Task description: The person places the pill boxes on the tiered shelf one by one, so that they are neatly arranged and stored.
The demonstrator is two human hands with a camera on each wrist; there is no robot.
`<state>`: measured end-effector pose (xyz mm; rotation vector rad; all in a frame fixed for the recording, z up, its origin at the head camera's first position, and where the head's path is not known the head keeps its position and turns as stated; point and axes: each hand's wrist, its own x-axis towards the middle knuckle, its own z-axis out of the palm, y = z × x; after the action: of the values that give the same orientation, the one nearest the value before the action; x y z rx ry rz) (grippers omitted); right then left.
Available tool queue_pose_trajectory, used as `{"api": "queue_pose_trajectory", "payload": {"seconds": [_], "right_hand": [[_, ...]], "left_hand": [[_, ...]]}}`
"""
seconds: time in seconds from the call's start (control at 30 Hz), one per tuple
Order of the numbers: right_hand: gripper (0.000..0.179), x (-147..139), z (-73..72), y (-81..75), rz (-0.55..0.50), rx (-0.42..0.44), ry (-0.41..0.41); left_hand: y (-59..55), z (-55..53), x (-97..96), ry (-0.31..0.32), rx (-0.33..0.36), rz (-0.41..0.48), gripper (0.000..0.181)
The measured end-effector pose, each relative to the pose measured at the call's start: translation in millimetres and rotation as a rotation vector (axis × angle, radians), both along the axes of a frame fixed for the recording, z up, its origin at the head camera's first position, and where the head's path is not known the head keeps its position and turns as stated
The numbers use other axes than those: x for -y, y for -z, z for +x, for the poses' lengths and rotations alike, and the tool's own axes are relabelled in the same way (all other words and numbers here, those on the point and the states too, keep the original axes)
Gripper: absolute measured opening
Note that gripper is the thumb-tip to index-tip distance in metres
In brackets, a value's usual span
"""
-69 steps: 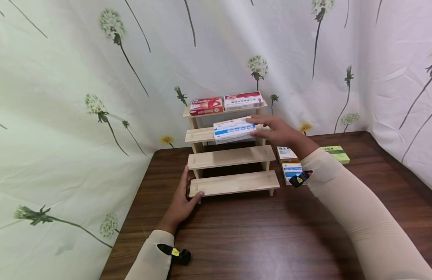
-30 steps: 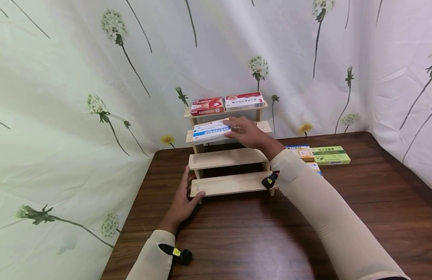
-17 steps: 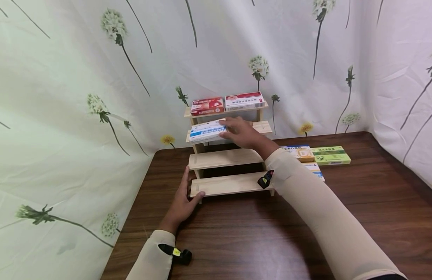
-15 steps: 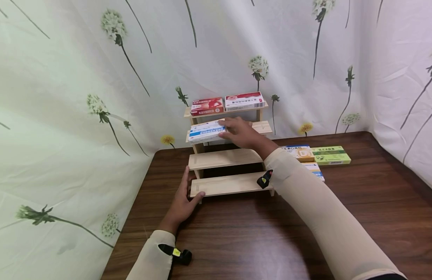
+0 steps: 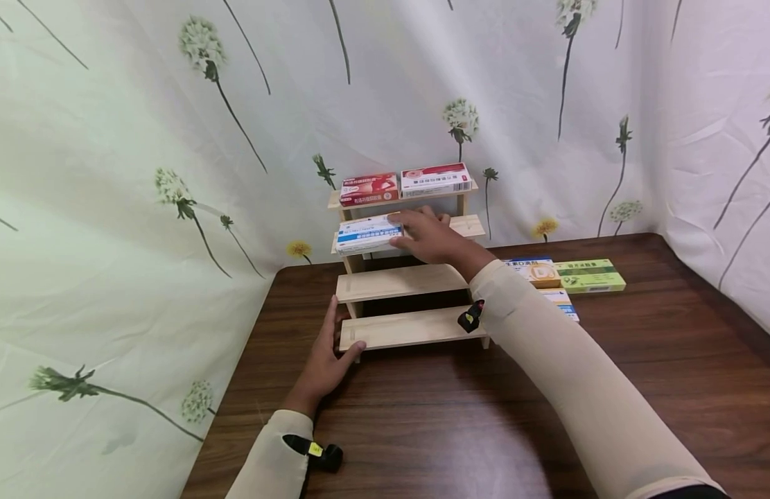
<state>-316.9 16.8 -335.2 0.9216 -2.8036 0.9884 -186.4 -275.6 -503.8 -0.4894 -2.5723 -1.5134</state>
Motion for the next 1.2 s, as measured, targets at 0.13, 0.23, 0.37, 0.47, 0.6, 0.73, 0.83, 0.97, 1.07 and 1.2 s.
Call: {"api": "queue_pose_trajectory", "payload": {"seconds": [0.13, 0.23, 0.37, 0.47, 0.6, 0.73, 0.83, 0.97, 1.07, 1.2], "right_hand": [[0.060, 0.5, -1.9, -1.5, 0.034, 0.011, 0.014], [0.059, 0.7, -1.8, -2.2, 0.044, 0.018, 0.027], [0.058, 1.1, -0.1, -2.9, 0.040, 0.019, 0.034], [0.058, 1.1, 0.8, -3.5, 0.045, 0.015, 0.037], [0.057, 0.6, 1.7, -4.7, 0.059, 0.005, 0.043], [0.058, 1.1, 0.9, -3.4, 0.070, 0.003, 0.054], [0.059, 1.7, -0.4, -1.4, 0.078, 0.004, 0.066], [0.062, 1.1, -0.2, -0.6, 0.081, 0.009, 0.071], [0.066, -0.5, 0.7, 0.0, 0.074, 0.011, 0.071], [0.068, -4.4, 2.7, 1.3, 0.049, -0.005, 0.075]], "left_hand": [[-0.5, -0.4, -0.5, 0.001, -0.004, 0.002, 0.106], [-0.7, -0.1, -0.4, 0.000, -0.002, 0.007, 0.107], [-0.4, 0.6, -0.5, 0.006, 0.007, 0.023, 0.106], [0.0, 0.7, -0.7, 0.009, 0.007, 0.025, 0.106], [0.6, 0.2, -0.4, 0.003, 0.003, 0.018, 0.106], [0.5, 0.4, 0.1, -0.003, 0.001, 0.011, 0.105], [-0.3, 1.0, 0.2, -0.003, 0.004, 0.010, 0.105], [-0.7, 1.4, 0.4, -0.007, 0.011, 0.011, 0.106], [-0.5, 1.0, 0.3, -0.010, 0.011, 0.010, 0.106], [0.0, -0.4, 0.0, -0.008, 0.009, 0.004, 0.106]]}}
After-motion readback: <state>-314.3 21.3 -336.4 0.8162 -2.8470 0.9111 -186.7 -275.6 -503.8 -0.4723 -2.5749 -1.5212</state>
